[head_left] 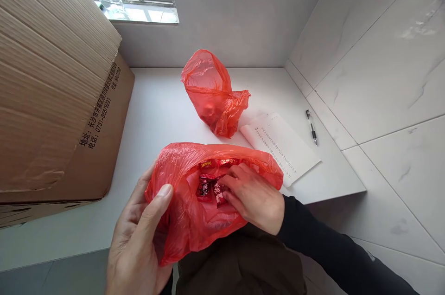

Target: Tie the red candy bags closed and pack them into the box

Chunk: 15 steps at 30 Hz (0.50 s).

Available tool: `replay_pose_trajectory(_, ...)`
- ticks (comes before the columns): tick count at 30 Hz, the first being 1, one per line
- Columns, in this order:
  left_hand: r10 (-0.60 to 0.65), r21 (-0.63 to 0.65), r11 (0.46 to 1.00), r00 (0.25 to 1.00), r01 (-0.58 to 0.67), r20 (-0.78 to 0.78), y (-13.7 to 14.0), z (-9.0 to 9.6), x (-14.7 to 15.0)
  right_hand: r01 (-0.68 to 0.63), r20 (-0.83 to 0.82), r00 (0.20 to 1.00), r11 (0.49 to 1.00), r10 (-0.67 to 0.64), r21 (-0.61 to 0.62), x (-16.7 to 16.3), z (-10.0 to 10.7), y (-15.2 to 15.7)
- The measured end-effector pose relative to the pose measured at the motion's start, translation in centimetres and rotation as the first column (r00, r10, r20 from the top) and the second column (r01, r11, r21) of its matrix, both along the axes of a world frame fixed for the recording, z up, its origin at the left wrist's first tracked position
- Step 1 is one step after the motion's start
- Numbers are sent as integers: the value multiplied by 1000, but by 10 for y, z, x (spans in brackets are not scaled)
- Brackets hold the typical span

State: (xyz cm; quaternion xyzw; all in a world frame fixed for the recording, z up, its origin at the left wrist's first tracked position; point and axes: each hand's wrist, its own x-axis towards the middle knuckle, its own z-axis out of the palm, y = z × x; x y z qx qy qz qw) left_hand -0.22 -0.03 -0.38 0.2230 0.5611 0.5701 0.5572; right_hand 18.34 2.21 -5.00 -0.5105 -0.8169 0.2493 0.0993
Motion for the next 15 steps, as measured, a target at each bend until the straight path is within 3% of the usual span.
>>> replay_pose_trajectory(7,-63,32,998,997,62,35,-2,1,-1,-83,44,996,989,78,122,-12,-17,-10)
replay_pose_trajectory(15,-25,20,1000,999,24,32,-3,0,-2,-94,197,977,993,79,70,-4,-1,-10)
